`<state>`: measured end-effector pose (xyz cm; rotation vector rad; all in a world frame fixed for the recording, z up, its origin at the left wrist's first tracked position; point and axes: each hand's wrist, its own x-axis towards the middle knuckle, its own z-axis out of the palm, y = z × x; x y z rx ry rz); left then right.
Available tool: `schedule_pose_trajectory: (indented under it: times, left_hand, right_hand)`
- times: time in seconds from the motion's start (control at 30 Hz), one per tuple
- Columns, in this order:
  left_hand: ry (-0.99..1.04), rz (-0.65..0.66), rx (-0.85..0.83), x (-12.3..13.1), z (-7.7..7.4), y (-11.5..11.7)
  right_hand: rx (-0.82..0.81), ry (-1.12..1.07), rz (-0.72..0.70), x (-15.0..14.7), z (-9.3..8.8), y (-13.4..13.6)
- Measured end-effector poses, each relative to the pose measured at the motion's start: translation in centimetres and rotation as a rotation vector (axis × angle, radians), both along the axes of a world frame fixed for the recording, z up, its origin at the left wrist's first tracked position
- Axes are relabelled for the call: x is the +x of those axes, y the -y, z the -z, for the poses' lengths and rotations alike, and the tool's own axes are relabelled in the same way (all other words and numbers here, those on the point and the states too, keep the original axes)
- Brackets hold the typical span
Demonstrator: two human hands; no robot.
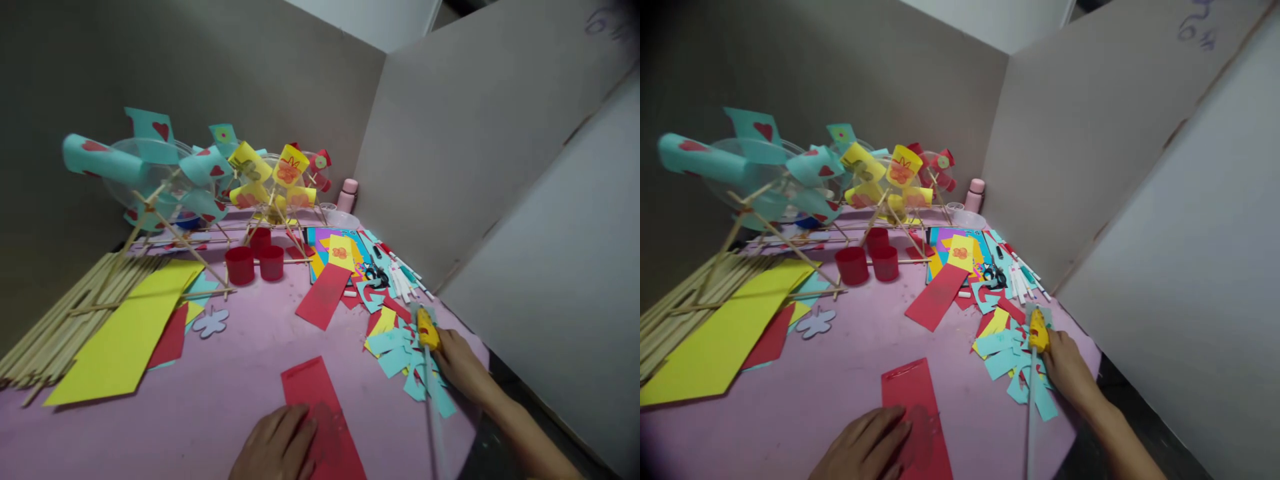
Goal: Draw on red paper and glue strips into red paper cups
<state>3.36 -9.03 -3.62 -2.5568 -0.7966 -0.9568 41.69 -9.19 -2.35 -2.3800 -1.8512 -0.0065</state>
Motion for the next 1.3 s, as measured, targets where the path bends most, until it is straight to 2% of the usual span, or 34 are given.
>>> schedule_pose_trajectory:
  times: [0.13,0.23,0.3,0.37,0.4,0.5,0.53,0.63,0.73,0.83,0.9,1.07,1.13,1.2,1.3]
  left_hand:
    - [-0.003,-0.011,-0.036,0.0,-0.3,0.3]
    - [0.011,-0.001,-0.052,-0.2,-0.3,0.5]
    - [0.024,0.012,-0.074,-0.3,-0.2,0.6]
    - [0.028,0.015,-0.105,-0.3,-0.2,0.8]
    - [0.03,0.013,-0.121,-0.3,-0.2,0.8]
    - [0.029,0.006,-0.166,-0.3,-0.5,1.0]
    - [0.032,0.002,-0.18,-0.3,-0.6,1.1]
    - [0.05,-0.007,-0.223,-0.4,-0.7,1.2]
    - [0.043,0.001,-0.321,-0.6,-0.6,1.5]
    - [0.084,0.012,-0.489,-1.0,-0.6,1.8]
    - [0.204,-0.012,-0.644,-1.3,-0.9,1.8]
    - [0.814,-0.149,-1.201,-2.1,-2.2,-0.3]
    - [0.944,-0.061,-1.424,-2.0,-3.4,-1.5]
    - [0.997,0.11,-1.601,-1.5,-4.8,-2.7]
    - [1.106,0.243,-1.732,-0.7,-6.5,-4.1]
  right_hand:
    - [0.013,-0.015,-0.076,1.1,0.4,0.1]
    - [0.105,0.012,-0.092,0.7,-0.7,0.8]
    - [0.227,-0.025,-0.085,-1.0,-2.1,1.7]
    - [0.294,-0.213,-0.117,-4.0,-3.6,2.7]
    - [0.246,-0.366,-0.143,-5.8,-4.3,3.1]
    - [-0.167,-0.861,-0.218,-11.5,-5.3,3.6]
    - [-0.238,-0.994,-0.231,-13.2,-5.3,3.5]
    - [-0.294,-1.208,-0.158,-16.4,-4.8,2.2]
    - [-0.367,-1.307,-0.072,-17.7,-3.6,0.8]
    - [-0.423,-1.283,-0.096,-18.2,-2.5,0.1]
    - [-0.432,-1.278,-0.113,-18.4,-2.2,0.0]
    - [-0.265,-1.351,-0.144,-19.1,-3.7,-0.3]
    - [-0.185,-1.37,-0.146,-19.6,-4.3,-0.5]
    - [-0.122,-1.399,-0.151,-20.2,-4.5,-0.8]
    - [-0.066,-1.442,-0.175,-21.1,-4.4,-1.1]
